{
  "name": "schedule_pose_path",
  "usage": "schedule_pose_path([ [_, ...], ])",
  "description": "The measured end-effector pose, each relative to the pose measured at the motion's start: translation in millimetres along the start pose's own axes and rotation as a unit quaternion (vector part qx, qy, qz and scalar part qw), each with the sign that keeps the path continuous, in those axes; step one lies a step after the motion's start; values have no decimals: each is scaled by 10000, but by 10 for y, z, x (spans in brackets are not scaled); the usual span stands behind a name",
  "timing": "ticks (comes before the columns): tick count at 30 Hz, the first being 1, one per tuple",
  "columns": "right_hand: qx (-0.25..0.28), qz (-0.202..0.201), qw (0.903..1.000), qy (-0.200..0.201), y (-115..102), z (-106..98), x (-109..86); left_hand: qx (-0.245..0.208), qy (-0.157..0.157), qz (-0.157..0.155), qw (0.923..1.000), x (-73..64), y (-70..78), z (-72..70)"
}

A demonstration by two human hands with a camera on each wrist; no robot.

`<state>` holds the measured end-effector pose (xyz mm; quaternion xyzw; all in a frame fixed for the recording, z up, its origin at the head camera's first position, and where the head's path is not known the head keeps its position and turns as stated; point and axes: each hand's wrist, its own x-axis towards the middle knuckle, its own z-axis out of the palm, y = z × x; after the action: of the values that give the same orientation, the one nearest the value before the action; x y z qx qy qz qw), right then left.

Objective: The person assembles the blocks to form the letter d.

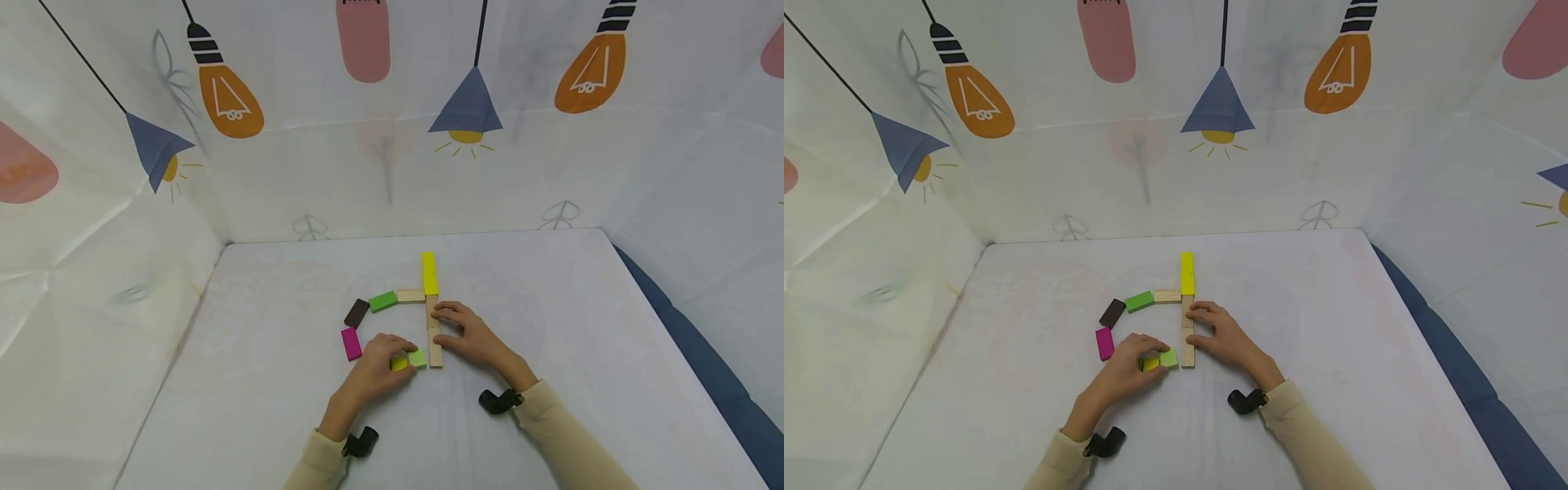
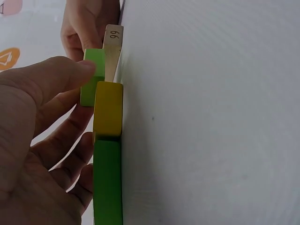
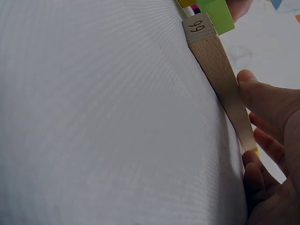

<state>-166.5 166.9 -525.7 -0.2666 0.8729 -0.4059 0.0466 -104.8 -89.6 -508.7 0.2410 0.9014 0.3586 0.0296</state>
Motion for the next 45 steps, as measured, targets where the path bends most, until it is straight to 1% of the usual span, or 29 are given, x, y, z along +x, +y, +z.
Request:
schedule_pose_path([
  [4, -21, -15, 10000, 26, -2, -3, 0, 258, -59, 85, 9996, 14, 10, 9],
  [8, -36, -27, 10000, 44, -8, -5, -2, 596, -190, 40, 9980, 19, 24, 14],
  [14, -61, -153, 9998, 97, -10, 2, -5, 780, -271, -53, 9966, 12, 51, 12],
  [20, -118, -320, 9992, 186, -5, 5, -12, 780, -344, -231, 9961, 3, 86, 5],
  [27, -60, -127, 9999, 76, -27, 4, -15, 719, -482, -342, 9957, -26, 84, -17],
  [30, -76, -118, 9999, 83, -26, 7, -21, 653, -537, -414, 9956, -39, 86, -43],
  [38, -80, -72, 9999, 63, -23, 4, -30, 563, -664, -400, 9954, -46, 75, -56],
  [45, -54, -162, 9998, 107, -23, 4, -25, 562, -615, -402, 9957, -35, 88, -47],
])
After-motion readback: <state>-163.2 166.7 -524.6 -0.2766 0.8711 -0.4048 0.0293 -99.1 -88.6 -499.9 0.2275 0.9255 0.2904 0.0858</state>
